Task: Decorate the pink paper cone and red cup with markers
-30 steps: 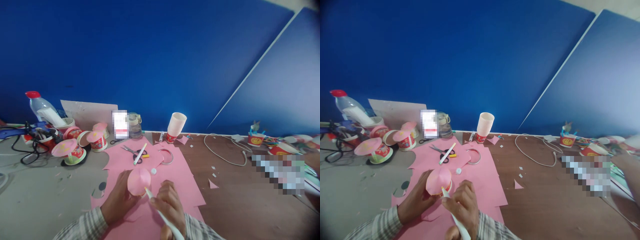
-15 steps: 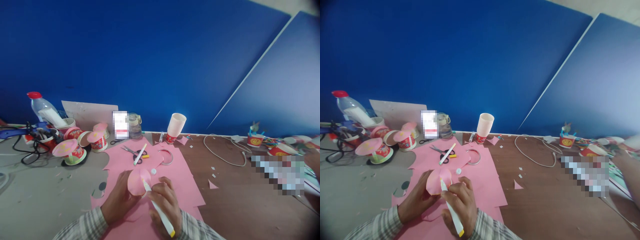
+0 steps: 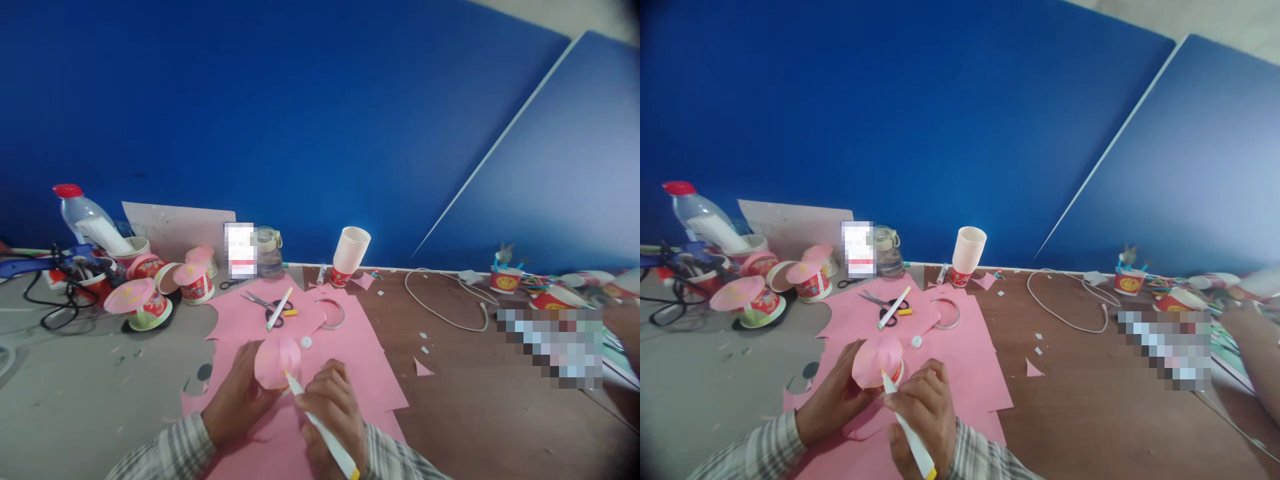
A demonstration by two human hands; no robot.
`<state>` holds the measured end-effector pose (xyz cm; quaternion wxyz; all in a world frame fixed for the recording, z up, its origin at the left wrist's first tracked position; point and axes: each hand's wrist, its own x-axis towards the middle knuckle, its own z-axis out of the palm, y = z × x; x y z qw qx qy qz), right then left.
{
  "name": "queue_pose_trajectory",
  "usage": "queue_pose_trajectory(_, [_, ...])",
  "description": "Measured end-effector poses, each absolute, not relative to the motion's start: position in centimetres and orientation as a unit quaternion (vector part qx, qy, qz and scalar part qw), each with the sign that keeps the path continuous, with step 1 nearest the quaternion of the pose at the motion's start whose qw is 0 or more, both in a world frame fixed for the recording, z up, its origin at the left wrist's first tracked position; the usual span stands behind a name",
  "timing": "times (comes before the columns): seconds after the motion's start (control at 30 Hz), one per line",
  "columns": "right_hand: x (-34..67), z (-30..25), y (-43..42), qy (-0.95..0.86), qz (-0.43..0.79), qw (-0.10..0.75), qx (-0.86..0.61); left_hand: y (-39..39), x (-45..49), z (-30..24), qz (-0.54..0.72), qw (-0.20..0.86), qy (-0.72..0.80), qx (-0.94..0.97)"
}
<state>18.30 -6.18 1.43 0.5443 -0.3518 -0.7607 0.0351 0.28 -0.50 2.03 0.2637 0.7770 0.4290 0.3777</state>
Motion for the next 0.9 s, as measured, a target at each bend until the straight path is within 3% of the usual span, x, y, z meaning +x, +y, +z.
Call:
queue_pose_trajectory(0.13, [18.32,1.59,-6.23,-0.746,0.028,0.564,-0.354,-0.48,0.19,1.96,0.368,0.264,0.433,0.779])
queue_pose_trajectory(0.33, [18.36,2.16,-5.93,-0.777,0.034,0.515,-0.360,-0.52,0.29,2.06,0.378,0.275,0.420,0.778])
queue_pose_trajectory(0.9, [18.37,2.22,-5.69,-0.803,0.050,0.478,-0.351,-0.49,0.38,2.15,0.388,0.248,0.412,0.786])
